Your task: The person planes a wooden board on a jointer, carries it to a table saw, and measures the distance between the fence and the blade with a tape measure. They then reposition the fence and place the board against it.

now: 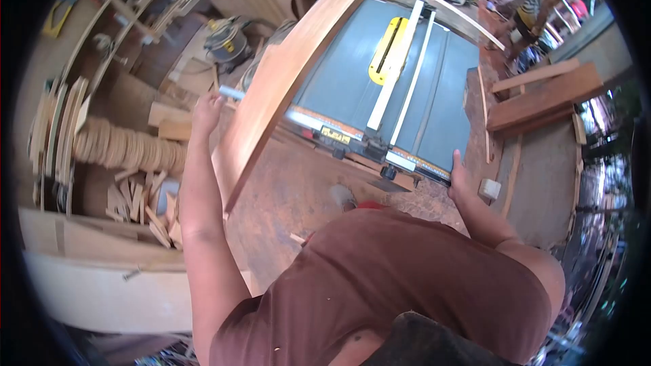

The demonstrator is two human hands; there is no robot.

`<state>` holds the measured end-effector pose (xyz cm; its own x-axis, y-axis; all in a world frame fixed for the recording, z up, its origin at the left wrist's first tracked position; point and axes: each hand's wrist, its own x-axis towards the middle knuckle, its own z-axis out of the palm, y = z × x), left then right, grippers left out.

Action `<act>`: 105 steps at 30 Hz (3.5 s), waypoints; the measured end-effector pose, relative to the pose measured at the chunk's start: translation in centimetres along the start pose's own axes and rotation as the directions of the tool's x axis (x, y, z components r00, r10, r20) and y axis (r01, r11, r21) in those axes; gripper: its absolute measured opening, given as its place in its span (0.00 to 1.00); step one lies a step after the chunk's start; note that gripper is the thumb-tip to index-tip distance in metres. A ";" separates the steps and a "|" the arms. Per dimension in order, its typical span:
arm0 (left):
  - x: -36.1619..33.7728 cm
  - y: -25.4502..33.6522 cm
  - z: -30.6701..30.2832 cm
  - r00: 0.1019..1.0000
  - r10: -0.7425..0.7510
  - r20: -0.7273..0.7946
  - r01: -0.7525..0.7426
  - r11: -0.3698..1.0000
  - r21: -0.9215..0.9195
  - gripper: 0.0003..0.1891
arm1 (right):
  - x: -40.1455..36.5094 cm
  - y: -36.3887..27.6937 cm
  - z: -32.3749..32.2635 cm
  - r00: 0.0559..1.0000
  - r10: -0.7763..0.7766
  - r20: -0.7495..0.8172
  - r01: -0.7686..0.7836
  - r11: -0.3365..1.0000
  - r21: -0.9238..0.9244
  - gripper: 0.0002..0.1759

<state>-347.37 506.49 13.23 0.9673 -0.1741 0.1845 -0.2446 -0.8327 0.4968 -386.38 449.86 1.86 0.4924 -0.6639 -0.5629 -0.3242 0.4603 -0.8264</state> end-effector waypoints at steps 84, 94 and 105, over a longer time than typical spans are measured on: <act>-10.3 38.4 20.3 0.974 -0.200 0.109 0.154 0.930 0.335 0.24 | 31.5 -20.2 -19.1 0.843 -0.345 0.412 0.537 0.533 -0.654 0.24; -8.2 42.4 21.8 0.864 -0.493 -0.104 0.458 0.684 0.567 0.32 | 58.9 -46.0 4.2 0.371 -0.722 0.584 0.795 -0.077 -0.602 0.22; -7.7 41.8 22.4 0.819 -0.558 -0.130 0.517 0.622 0.588 0.33 | 77.3 -52.1 15.5 0.669 -0.570 0.478 0.519 -0.102 -0.848 0.41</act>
<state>-363.49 461.24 13.57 0.9203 0.3909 -0.0156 0.3879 -0.9169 -0.0939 -318.95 383.67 1.55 0.8998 -0.4247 0.0998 -0.3966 -0.8917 -0.2182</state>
